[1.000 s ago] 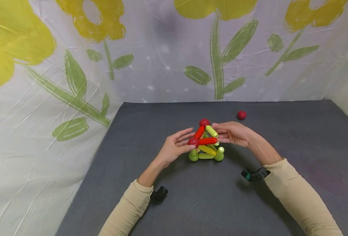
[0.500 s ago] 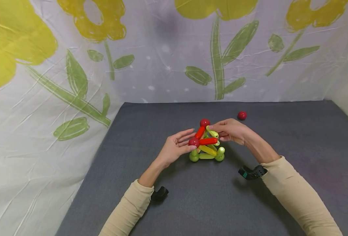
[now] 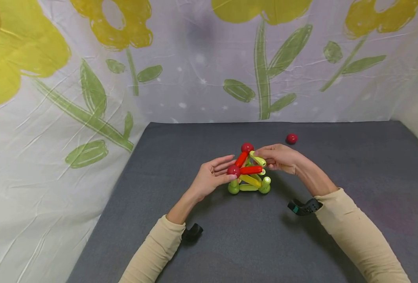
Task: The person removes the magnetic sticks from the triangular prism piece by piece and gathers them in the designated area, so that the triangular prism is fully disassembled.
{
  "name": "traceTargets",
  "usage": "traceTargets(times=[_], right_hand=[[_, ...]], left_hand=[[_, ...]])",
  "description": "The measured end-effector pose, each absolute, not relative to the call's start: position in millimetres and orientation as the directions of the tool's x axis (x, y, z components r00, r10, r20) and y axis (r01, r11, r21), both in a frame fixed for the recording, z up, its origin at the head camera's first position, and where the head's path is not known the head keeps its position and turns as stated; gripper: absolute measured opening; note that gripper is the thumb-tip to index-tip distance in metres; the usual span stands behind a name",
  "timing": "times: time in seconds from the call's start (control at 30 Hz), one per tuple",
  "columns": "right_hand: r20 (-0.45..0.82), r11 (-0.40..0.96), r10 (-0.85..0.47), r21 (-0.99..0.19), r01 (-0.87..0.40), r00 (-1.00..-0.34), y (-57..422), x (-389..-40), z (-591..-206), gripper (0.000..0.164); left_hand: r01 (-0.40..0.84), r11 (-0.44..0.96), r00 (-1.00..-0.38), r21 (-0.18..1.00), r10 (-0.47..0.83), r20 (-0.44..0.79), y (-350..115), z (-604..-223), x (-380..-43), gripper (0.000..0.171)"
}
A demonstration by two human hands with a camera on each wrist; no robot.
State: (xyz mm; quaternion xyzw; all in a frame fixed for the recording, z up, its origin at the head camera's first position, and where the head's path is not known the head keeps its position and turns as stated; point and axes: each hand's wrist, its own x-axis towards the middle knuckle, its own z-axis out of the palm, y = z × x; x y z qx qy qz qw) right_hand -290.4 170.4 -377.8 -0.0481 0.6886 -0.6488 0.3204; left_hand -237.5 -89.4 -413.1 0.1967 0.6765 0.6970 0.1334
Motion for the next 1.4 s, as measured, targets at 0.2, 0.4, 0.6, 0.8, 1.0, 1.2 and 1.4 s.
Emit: traceTargets(times=[0.2,0.4,0.6,0.8,1.0,1.2,1.4], right_hand=[[-0.377,0.11,-0.532,-0.919,0.38,-0.758,173.7,-293.1,-381.4,0.043],[-0.378,0.092,-0.542,-0.914,0.394,-0.751,175.7,-293.5,-381.3,0.045],[-0.358,0.052,-0.562,-0.915,0.4,-0.745,180.4,-291.2,-378.6,0.051],[-0.28,-0.063,-0.577,-0.922,0.383,-0.768,194.1,-290.0,-380.2,0.05],[-0.255,-0.132,-0.539,-0.916,0.38,-0.803,210.4,-286.8,-385.8,0.019],[-0.225,-0.257,-0.508,-0.882,0.396,-0.831,223.3,-285.1,-389.6,0.012],[-0.236,-0.3,-0.466,-0.865,0.403,-0.853,234.6,-284.1,-398.6,0.017]], left_hand=[[0.079,-0.054,-0.885,0.995,0.456,0.095,-89.8,-413.0,-237.3,0.058],[0.092,-0.043,-0.887,0.995,0.451,0.101,-89.6,-413.1,-237.0,0.057],[0.082,-0.037,-0.891,0.996,0.446,0.09,-89.2,-412.5,-237.1,0.056],[0.089,-0.016,-0.888,0.996,0.451,0.087,-89.1,-410.4,-236.2,0.057],[0.095,-0.006,-0.883,0.995,0.461,0.087,-89.7,-408.5,-234.6,0.058],[0.093,0.006,-0.883,0.996,0.463,0.08,-89.8,-408.4,-234.6,0.058],[0.079,0.021,-0.887,0.997,0.459,0.061,-89.2,-409.0,-235.5,0.057]])
